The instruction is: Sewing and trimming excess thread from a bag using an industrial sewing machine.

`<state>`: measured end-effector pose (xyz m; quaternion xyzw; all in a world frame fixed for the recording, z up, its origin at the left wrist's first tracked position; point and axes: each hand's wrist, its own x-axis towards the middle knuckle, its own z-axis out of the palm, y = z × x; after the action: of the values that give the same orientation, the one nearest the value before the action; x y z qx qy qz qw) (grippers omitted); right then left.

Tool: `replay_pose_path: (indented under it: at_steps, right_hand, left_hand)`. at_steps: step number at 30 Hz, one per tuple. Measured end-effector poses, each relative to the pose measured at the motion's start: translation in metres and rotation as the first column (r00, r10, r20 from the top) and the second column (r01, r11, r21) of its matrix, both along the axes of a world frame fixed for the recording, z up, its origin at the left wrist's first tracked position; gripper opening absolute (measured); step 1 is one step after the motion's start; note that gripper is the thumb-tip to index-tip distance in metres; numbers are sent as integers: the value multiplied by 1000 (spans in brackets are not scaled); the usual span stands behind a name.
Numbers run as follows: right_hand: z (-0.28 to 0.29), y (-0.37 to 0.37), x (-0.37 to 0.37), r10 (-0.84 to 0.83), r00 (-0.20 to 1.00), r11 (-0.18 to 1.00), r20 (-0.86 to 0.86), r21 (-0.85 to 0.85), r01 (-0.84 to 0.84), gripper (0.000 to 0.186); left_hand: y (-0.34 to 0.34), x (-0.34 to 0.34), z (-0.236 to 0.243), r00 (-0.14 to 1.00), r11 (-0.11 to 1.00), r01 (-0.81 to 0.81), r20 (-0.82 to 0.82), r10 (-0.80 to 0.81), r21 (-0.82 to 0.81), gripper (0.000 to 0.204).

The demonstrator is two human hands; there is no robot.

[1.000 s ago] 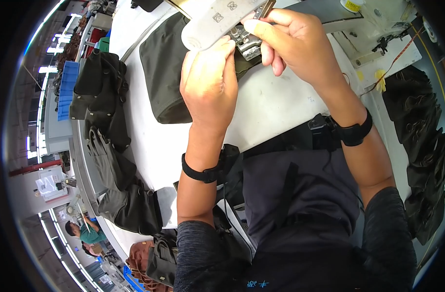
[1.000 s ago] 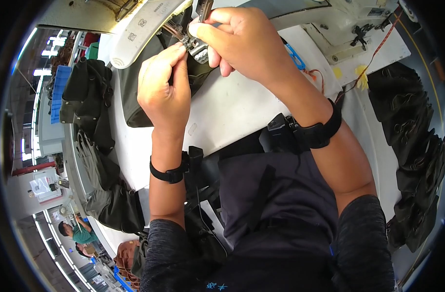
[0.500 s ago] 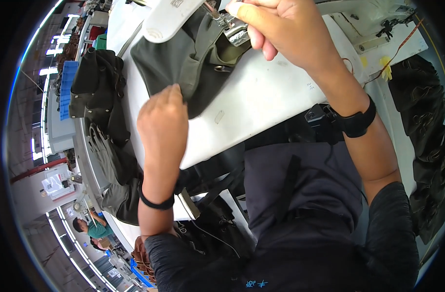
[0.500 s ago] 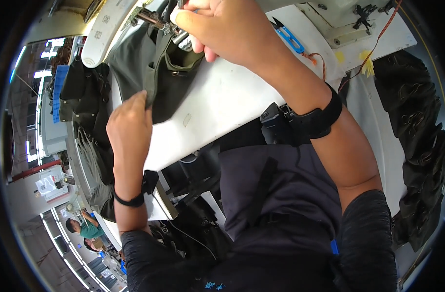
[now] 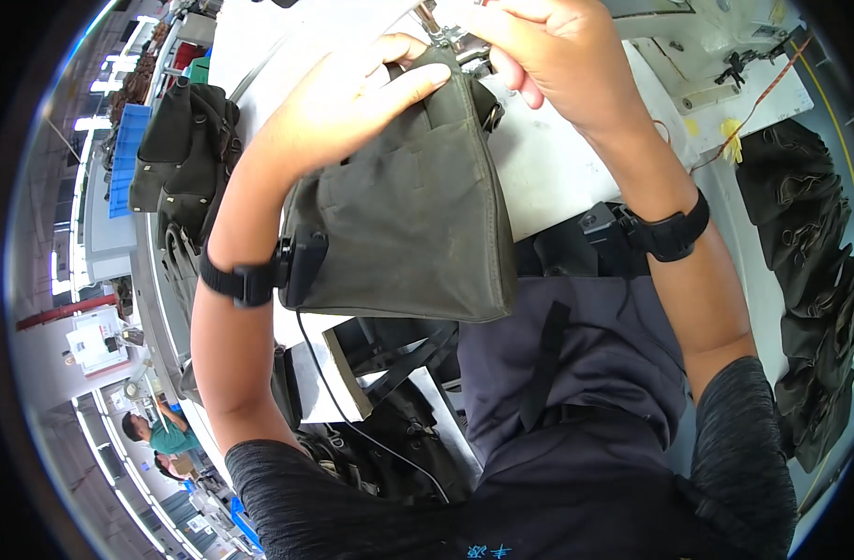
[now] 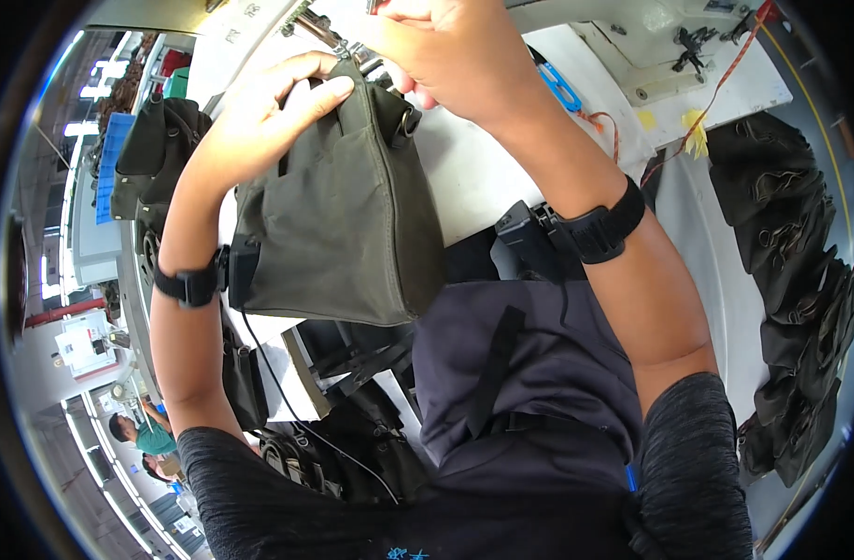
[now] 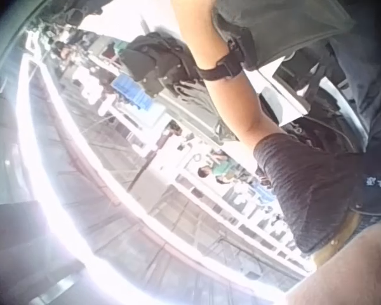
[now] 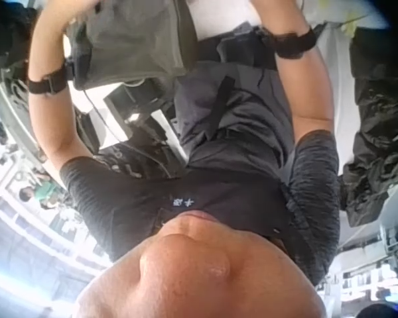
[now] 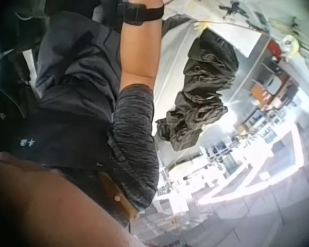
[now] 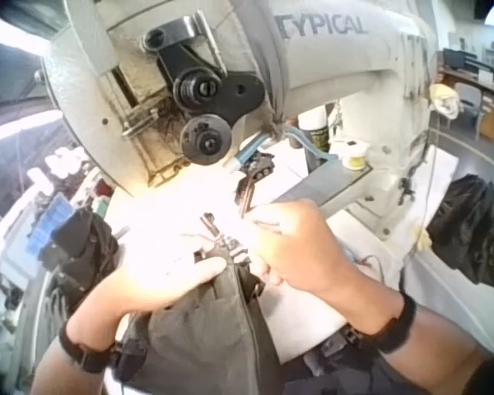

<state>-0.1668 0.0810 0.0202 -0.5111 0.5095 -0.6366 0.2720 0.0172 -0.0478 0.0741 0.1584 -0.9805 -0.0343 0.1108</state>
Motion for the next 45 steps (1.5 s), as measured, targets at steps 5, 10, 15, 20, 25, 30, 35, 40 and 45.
replay_pose_path:
  at_steps: [5,10,15,20,25,30,35,40,45]
  right_hand:
    - [4,6,7,-56,996,997,72,55,52,21]
    - [5,1,8,-98,995,995,15,2,98,24]
    - [7,3,0,-55,994,998,-97,-31,52,24]
    - [-8,2,1,-92,995,993,25,79,90,16]
    - [0,65,10,-316,932,936,-177,-217,276,13]
    - [64,143,50,-218,861,766,-460,-627,-140,12]
    - [76,159,82,-282,918,501,-278,-859,-106,9]
    - [97,204,48,-259,865,686,-429,-713,-148,8]
    - [117,231,5,-138,759,905,-636,-393,-164,10]
  left_hand:
    - [-13,4,-17,985,766,-154,37,168,624,22]
    - [-10,7,-46,906,716,31,-323,274,697,13]
    - [-17,11,-43,937,853,22,-308,164,522,18]
    - [-18,5,-37,962,955,110,-271,-33,275,25]
    - [-4,5,-44,867,542,230,-423,263,808,26]
    - [-7,6,-60,772,371,175,-361,524,912,32]
    - [-40,16,-64,916,182,39,-108,386,982,29]
    - [-43,15,-57,931,394,-38,-111,347,918,28]
    - [-42,-3,-52,975,459,-44,-61,213,887,28]
